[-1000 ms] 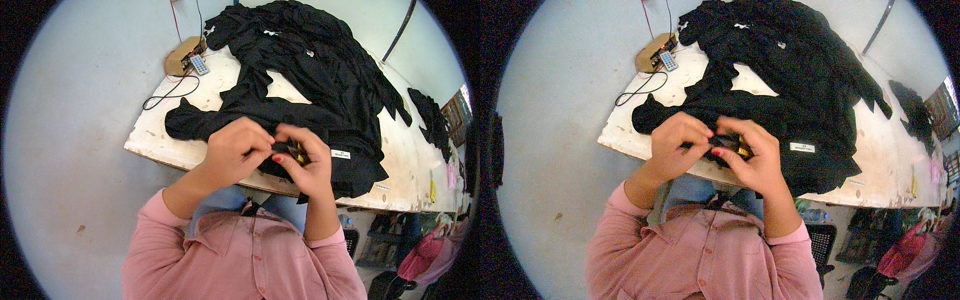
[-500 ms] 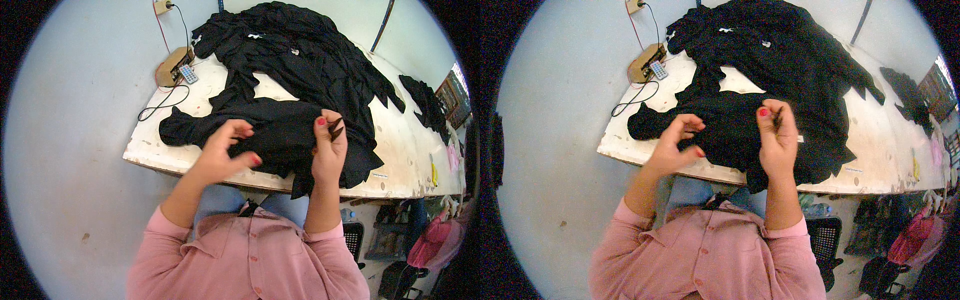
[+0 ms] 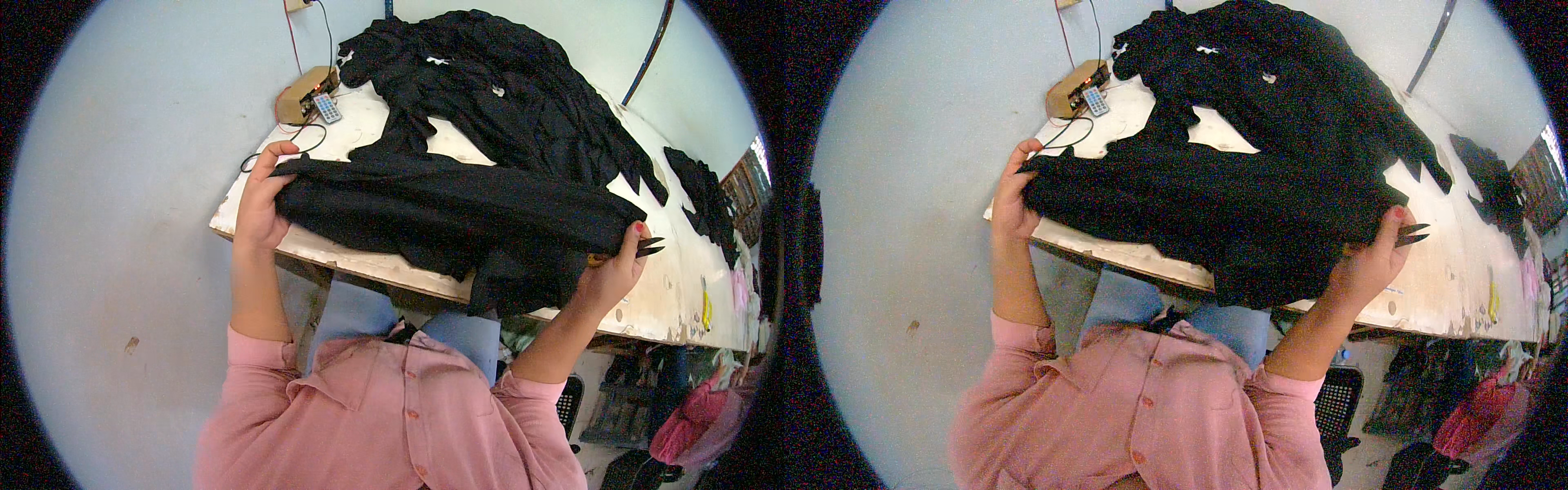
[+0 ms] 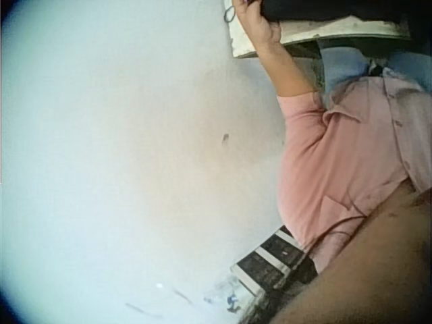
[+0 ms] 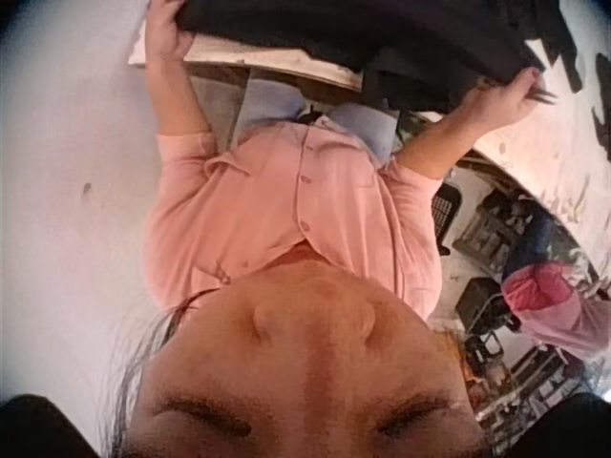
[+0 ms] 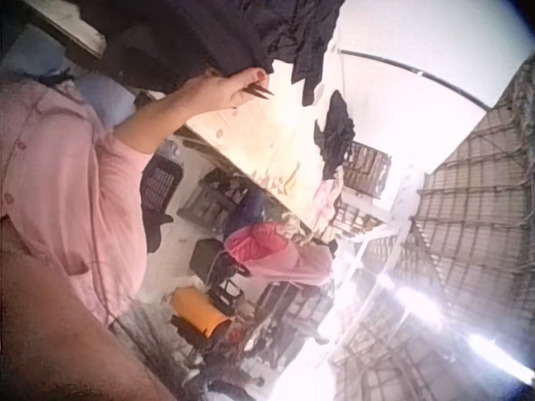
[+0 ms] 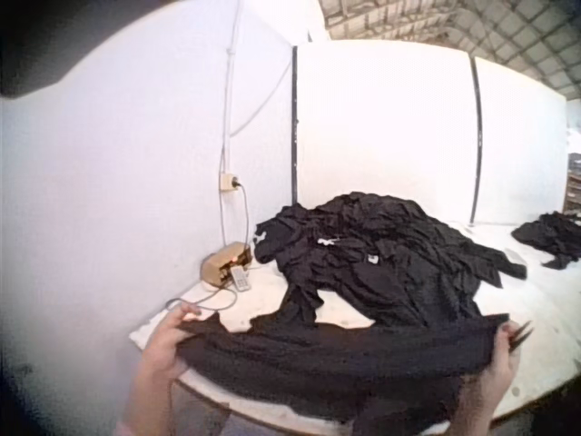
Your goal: The person uses small scissors to trim loose threads and edges from a black garment laid on a white table. The person repeatedly lifts and repositions the fabric to access different areas, cutting small sections along seams and edges.
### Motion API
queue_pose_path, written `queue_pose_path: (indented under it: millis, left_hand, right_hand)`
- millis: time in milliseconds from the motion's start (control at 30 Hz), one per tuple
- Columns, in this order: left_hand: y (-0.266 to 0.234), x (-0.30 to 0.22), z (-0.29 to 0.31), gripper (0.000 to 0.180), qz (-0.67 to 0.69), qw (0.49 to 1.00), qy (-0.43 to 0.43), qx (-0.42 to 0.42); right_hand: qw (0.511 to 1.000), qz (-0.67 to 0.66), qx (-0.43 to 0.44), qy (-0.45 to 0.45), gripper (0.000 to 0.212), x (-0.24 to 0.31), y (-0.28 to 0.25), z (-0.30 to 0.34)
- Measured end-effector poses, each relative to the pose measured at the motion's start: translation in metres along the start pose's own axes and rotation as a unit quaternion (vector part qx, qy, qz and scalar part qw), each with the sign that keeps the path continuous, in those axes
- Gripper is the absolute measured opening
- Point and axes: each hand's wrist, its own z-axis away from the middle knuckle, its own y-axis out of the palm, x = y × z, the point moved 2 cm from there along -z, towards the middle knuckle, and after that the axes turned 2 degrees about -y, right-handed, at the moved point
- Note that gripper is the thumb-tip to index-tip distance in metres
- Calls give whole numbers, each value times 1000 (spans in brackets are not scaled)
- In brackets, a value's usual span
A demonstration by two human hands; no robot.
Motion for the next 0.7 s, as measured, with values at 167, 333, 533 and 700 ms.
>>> queue_pose_path:
  millis: [167,333,533,700]
  left_hand:
    - [9,-8,13,23,-144,986,-37,73]
    - [14,0,10,16,-196,973,6,122]
    - [23,4,6,31,-100,983,-108,113]
    - [13,20,4,28,-137,976,-110,125]
  right_hand:
    - [998,37,-40,-16,26,1,-13,-14]
    - [996,71,-46,-21,25,-5,-24,-27]
    - [957,277,13,-80,27,-16,-39,-46]
    - [791,588,4,-169,33,-5,9,-22]
